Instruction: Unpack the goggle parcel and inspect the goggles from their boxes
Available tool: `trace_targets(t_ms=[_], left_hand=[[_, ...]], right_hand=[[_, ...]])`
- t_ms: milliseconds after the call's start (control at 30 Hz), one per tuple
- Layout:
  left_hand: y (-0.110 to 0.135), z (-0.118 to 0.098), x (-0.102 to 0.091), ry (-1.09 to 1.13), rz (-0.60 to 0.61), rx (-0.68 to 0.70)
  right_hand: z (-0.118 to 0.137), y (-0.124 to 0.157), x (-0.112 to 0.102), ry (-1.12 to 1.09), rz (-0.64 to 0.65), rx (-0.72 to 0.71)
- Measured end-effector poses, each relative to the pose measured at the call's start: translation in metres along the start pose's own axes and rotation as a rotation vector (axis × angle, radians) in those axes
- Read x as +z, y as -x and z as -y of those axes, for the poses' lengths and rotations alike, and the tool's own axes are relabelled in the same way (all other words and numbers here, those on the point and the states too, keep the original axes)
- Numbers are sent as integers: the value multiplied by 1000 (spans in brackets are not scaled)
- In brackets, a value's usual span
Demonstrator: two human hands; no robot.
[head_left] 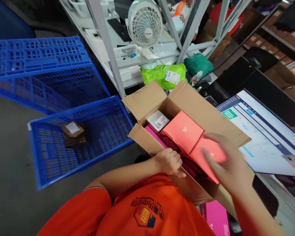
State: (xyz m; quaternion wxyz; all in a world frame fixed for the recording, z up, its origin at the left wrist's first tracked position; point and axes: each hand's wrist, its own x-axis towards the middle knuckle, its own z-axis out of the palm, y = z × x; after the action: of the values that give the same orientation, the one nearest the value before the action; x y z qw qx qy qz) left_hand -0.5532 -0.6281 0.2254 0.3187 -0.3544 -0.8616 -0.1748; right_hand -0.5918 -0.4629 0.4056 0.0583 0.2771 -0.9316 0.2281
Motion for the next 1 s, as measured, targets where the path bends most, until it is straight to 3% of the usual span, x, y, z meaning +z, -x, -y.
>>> trace_targets(t_ms=[67,100,167,233,333,433,533,667,733,800,900,1000], left_hand=[[1,-1,1,19,15,-9],[2,-2,2,28,1,-14],[4,-3,4,45,-33,-19],[5,-4,6,51,-14,-35],[6,-6,8,33,10,-52],[8,-5,8,18,-74,-50],[8,-4,8,5,-97,-36],[7,-2,3,5,-117,-27],[6,-1,-1,9,-126,-26],[7,1,-3,7,-96,-23],[7,5,-8,7,-23,-7],[3,6,-16,29,-17,1]], right_hand=[[33,-77,58,94,257,-128],[43,-108,90,195,366,-114],[52,-151,146,403,601,70],[50,-172,184,499,767,219],[42,-174,201,492,759,252],[42,-167,185,423,657,248],[50,-165,142,358,538,206],[59,-160,39,179,252,144],[51,-146,-17,14,119,165],[32,-119,-57,-254,24,205],[-8,-55,-72,-868,-216,392],[-41,25,-50,-1172,-600,694]])
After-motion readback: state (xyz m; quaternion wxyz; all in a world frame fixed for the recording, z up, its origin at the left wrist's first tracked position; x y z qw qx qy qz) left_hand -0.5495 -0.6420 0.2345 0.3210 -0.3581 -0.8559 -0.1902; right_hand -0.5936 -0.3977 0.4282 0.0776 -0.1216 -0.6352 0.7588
